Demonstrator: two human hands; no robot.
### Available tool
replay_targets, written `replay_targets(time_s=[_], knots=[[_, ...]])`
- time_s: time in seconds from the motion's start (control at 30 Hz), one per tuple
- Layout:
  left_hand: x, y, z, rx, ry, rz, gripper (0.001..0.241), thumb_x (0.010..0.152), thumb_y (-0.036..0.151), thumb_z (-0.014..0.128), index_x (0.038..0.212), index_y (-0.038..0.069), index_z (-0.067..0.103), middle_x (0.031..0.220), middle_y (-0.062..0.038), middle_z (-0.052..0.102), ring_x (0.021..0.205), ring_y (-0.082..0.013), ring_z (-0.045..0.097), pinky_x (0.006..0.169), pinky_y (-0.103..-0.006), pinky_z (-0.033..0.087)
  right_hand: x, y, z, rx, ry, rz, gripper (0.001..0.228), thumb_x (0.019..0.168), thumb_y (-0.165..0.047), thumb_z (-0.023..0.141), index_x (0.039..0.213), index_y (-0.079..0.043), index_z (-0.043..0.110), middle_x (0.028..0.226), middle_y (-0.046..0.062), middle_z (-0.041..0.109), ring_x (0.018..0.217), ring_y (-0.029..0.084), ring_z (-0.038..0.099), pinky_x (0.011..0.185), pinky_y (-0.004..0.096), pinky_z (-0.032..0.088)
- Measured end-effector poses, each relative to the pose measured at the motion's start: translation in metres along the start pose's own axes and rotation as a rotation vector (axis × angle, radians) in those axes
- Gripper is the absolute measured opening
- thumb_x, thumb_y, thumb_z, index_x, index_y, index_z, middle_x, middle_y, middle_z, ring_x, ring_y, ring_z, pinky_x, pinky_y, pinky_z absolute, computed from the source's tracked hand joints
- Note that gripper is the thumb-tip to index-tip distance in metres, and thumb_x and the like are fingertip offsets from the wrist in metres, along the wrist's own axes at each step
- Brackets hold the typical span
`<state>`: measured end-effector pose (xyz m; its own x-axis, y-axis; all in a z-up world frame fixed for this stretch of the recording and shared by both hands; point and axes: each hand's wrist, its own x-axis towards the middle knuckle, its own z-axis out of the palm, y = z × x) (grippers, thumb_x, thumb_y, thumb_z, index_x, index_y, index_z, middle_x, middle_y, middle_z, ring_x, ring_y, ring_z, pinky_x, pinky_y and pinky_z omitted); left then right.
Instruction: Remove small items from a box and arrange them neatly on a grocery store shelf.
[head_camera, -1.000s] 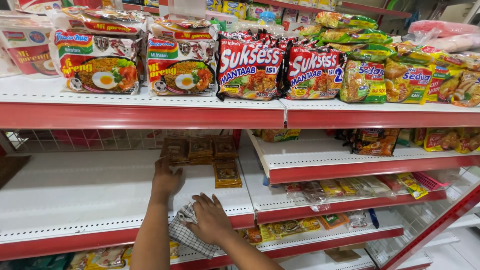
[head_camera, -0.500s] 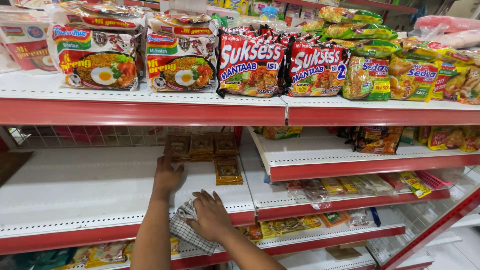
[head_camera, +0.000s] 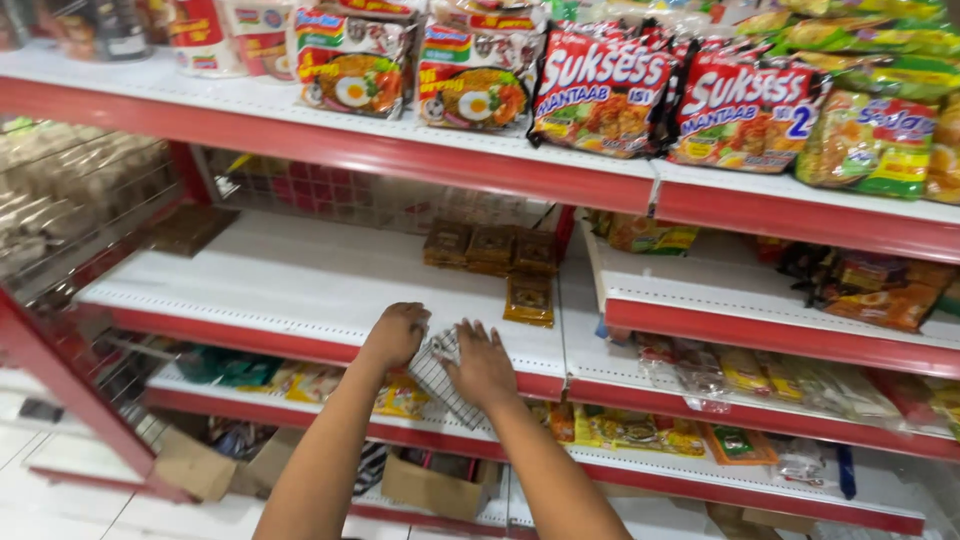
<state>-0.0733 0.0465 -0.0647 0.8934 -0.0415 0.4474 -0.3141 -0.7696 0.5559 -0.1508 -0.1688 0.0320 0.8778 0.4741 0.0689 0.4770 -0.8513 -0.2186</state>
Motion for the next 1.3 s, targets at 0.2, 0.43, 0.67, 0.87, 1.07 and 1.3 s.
replay_targets(time_s=[0.2,0.43,0.67,0.87,1.07,1.3], knots=[[-0.124,0.062,-0.064,0.284,0.136,0.061,0.039,0.094,0.02,0.063,0.131,0.006,0.064,0.143,-0.013,0.061,0.134,-0.0412,0.05,0.114,-0.0468,0.039,0.011,0.023,0.048,-0.05,0.2,-0.026,0.072,0.102,-0.055,0.042,0.151,-0.002,0.043,0.162,0.015,0.036,0.152,0.03,0.029,0.126,0.042,0.017],[-0.382,-0.027,-0.069,0.144,0.018,-0.426,0.047,0.084,0.026,0.07,0.129,0.011,0.065,0.151,-0.018,0.049,0.128,-0.041,0.052,0.106,-0.0492,0.042,-0.017,0.029,0.065,0.069,0.399,-0.176,0.054,0.088,-0.025,0.067,0.134,0.003,0.063,0.153,0.018,0.053,0.144,0.034,0.046,0.124,0.045,0.027],[-0.717,-0.098,-0.009,0.049,0.114,-1.408,0.037,0.091,0.037,0.069,0.118,0.012,0.075,0.114,-0.017,0.075,0.107,-0.0328,0.072,0.099,-0.0432,0.054,-0.075,-0.085,0.099,0.697,0.384,-0.204,0.063,0.105,-0.051,0.058,0.128,0.007,0.065,0.132,0.029,0.06,0.124,0.04,0.055,0.111,0.054,0.033],[-0.833,-0.074,0.052,-0.009,0.178,-1.598,0.038,0.093,0.037,0.07,0.116,0.007,0.075,0.114,-0.019,0.076,0.109,-0.0345,0.071,0.097,-0.0427,0.055,-0.1,-0.205,0.218,1.308,-0.405,0.027,0.064,0.099,-0.051,0.061,0.132,0.004,0.061,0.119,0.009,0.071,0.109,0.019,0.066,0.096,0.034,0.05],[-0.822,-0.072,0.083,-0.233,0.341,-1.727,0.042,0.093,0.034,0.07,0.126,0.008,0.07,0.12,-0.018,0.073,0.109,-0.0335,0.071,0.094,-0.0423,0.055,-0.129,-0.247,0.35,0.996,-0.635,-0.163,0.056,0.089,-0.027,0.078,0.131,0.004,0.059,0.12,0.02,0.071,0.11,0.031,0.066,0.095,0.04,0.051],[-0.773,-0.131,0.062,-0.583,0.746,-1.865,0.048,0.094,0.035,0.07,0.133,0.008,0.063,0.122,-0.015,0.072,0.11,-0.0328,0.073,0.093,-0.0431,0.057,-0.119,-0.261,0.381,0.507,-0.833,-0.232,0.049,0.084,-0.022,0.076,0.128,-0.008,0.06,0.118,0.018,0.074,0.112,0.034,0.071,0.096,0.041,0.053]])
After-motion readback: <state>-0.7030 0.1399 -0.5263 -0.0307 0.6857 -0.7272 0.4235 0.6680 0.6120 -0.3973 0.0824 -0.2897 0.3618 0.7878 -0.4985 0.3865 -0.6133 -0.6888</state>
